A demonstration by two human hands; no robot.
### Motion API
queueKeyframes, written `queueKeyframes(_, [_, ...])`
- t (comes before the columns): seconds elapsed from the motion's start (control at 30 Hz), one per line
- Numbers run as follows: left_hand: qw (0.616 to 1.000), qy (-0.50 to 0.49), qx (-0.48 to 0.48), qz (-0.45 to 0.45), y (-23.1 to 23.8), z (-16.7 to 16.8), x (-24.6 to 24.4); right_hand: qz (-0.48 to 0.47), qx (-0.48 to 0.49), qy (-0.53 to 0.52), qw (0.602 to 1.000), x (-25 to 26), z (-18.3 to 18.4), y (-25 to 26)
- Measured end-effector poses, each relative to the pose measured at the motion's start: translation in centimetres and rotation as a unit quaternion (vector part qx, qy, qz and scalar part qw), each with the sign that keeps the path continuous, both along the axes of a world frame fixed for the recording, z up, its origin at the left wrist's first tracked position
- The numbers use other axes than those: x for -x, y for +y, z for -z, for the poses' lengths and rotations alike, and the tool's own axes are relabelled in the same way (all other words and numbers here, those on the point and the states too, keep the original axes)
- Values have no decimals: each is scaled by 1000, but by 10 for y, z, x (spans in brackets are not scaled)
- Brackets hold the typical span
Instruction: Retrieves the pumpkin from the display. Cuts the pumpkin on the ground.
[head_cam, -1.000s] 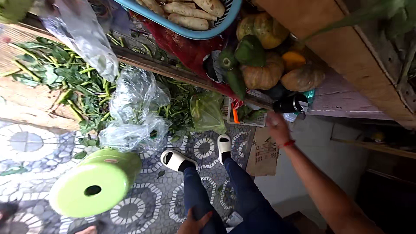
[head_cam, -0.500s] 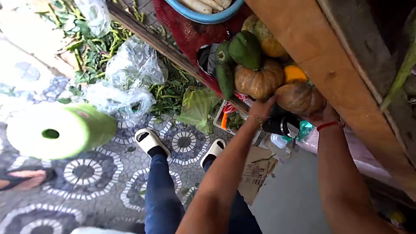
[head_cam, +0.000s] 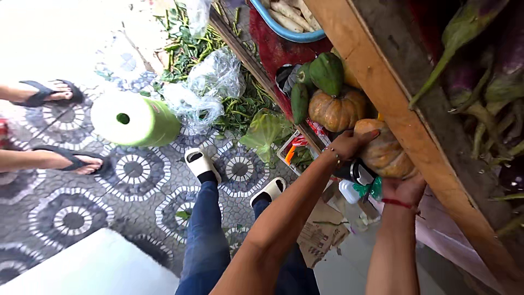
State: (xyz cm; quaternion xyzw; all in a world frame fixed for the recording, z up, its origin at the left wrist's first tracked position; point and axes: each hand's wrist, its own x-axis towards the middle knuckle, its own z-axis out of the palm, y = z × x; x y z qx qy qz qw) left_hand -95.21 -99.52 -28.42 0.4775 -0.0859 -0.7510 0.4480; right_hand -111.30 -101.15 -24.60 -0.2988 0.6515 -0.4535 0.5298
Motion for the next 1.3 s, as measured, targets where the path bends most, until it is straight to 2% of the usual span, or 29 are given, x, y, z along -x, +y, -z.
queueKeyframes(0.07, [1000,-9,16,-14,38,-24,-14,-36,47,-28,998,1,-10,30])
queueKeyframes(0.13, [999,-13,12,-39,84,-43,-26,-77,43,-34,996,-3,-21,60])
queueKeyframes(0.33, [975,12,-130,-180,240,-90,-46,-176,-87,-18,980,-31,-50,182])
queueKeyframes(0.5, [950,34,-170,-259,377,-148,-57,-280,-141,-43,949,-57,-78,283])
queueKeyframes(0.63, [934,10,-133,-331,474,-201,-56,-378,-128,-84,913,-81,-125,343])
queueKeyframes(0.77, [911,-37,0,-411,558,-236,-45,-445,-80,-146,880,-104,-179,392])
queueKeyframes(0.97, [853,-29,84,-513,632,-266,-46,-539,-3,-180,823,-138,-229,443])
queueKeyframes(1.13, [820,19,137,-556,664,-264,-42,-609,79,-169,771,-160,-242,466])
queueKeyframes(1.3, [804,30,157,-573,685,-257,-42,-637,83,-150,752,-173,-248,483])
